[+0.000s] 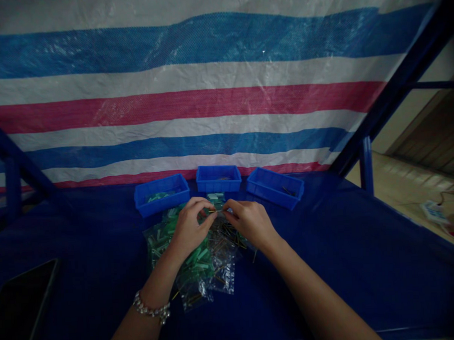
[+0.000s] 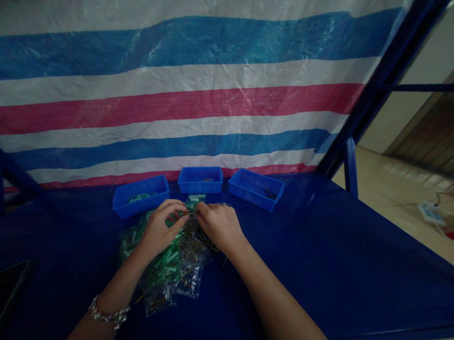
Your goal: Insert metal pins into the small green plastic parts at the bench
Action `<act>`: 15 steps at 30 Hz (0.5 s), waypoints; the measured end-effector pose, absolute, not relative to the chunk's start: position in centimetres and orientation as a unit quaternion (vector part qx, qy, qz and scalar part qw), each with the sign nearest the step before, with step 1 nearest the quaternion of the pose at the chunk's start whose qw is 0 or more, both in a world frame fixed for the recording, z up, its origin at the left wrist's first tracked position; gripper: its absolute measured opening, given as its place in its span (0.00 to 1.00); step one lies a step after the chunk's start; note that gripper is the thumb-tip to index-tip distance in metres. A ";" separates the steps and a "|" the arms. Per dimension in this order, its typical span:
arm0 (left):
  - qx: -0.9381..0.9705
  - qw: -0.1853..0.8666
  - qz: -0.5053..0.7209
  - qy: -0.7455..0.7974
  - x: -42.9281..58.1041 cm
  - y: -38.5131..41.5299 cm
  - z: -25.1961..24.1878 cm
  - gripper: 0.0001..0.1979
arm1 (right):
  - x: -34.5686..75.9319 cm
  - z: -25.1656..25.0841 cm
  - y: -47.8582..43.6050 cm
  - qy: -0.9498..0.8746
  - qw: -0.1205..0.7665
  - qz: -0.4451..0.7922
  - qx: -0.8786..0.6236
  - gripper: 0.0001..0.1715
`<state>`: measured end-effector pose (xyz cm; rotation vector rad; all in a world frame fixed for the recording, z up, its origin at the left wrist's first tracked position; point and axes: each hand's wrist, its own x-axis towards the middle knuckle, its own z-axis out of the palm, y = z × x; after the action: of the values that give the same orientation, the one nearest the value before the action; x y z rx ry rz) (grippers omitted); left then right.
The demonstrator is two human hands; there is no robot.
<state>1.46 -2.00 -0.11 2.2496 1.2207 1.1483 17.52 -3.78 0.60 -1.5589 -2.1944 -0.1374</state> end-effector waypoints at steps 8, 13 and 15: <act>0.793 0.172 0.404 0.423 1.5 -2.0 -0.2 0.03 | 17.4 0.6 -3.8 -0.792 0.218 -0.058 -0.568 0.06; 0.797 0.160 0.399 0.425 1.5 -2.0 -0.1 0.03 | 17.5 0.3 -3.6 -0.794 0.217 -0.064 -0.565 0.06; 0.797 0.160 0.396 0.427 1.5 -2.0 -0.1 0.04 | 17.6 0.3 -3.5 -0.796 0.220 -0.064 -0.561 0.06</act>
<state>1.49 -2.01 -0.08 2.2771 1.2205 1.1329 17.58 -3.51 0.28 -1.5516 -2.2007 -0.1779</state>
